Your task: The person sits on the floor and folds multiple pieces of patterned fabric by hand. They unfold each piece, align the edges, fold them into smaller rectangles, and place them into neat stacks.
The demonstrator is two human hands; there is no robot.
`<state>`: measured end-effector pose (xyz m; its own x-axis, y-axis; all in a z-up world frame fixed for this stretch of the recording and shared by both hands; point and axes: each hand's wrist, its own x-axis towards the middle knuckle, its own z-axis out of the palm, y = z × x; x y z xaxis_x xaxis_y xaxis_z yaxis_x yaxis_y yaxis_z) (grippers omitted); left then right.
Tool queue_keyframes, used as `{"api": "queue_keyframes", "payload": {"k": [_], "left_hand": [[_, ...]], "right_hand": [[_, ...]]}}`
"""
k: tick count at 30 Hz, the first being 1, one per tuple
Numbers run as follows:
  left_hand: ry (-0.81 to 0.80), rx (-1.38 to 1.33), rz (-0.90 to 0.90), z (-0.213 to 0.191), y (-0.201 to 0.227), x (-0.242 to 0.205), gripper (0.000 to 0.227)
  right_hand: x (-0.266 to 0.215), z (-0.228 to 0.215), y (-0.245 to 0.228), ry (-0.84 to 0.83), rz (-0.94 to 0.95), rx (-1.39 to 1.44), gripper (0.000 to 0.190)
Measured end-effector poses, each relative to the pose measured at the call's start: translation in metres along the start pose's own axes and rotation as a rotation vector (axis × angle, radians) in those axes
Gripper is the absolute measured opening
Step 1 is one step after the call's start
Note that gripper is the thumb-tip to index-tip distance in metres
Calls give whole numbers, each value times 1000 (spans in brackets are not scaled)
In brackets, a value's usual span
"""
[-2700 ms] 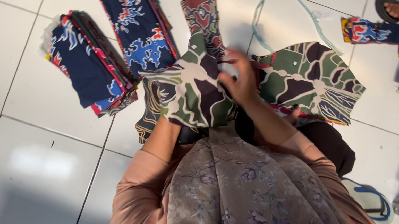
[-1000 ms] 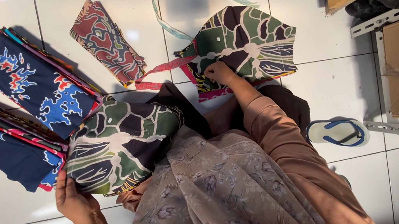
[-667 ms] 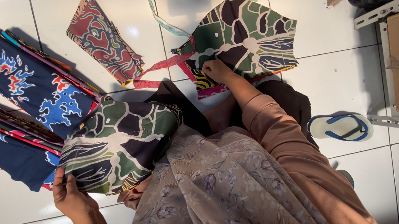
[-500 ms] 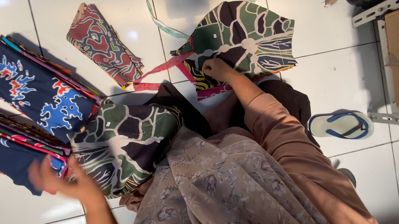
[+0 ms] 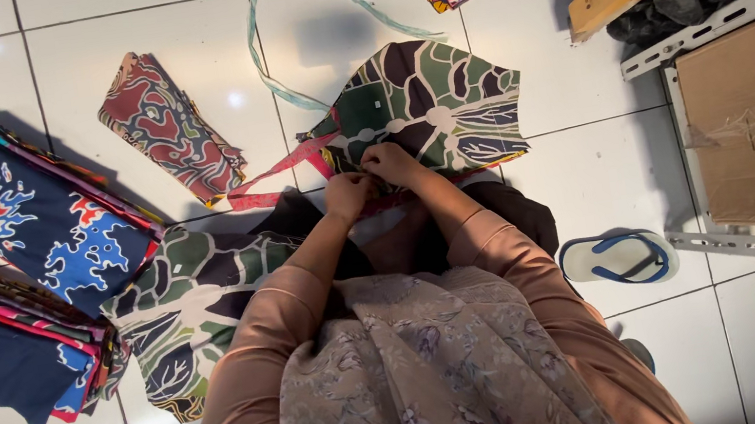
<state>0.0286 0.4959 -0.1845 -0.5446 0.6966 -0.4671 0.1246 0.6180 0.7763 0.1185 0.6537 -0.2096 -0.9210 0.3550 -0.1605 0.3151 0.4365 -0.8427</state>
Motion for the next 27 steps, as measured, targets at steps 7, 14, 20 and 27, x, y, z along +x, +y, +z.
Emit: {"api": "queue_keyframes", "payload": {"k": [7, 14, 20, 27], "left_hand": [[45, -653, -157, 18, -31, 5, 20], [89, -997, -316, 28, -41, 11, 24], [6, -1002, -429, 26, -28, 7, 28], [-18, -874, -342, 33, -39, 13, 25]], "right_hand": [[2, -1, -16, -81, 52, 89, 21], [-15, -16, -39, -208, 146, 95, 22], [-21, -12, -38, -110, 240, -15, 9], [-20, -16, -44, -121, 113, -102, 12]]}}
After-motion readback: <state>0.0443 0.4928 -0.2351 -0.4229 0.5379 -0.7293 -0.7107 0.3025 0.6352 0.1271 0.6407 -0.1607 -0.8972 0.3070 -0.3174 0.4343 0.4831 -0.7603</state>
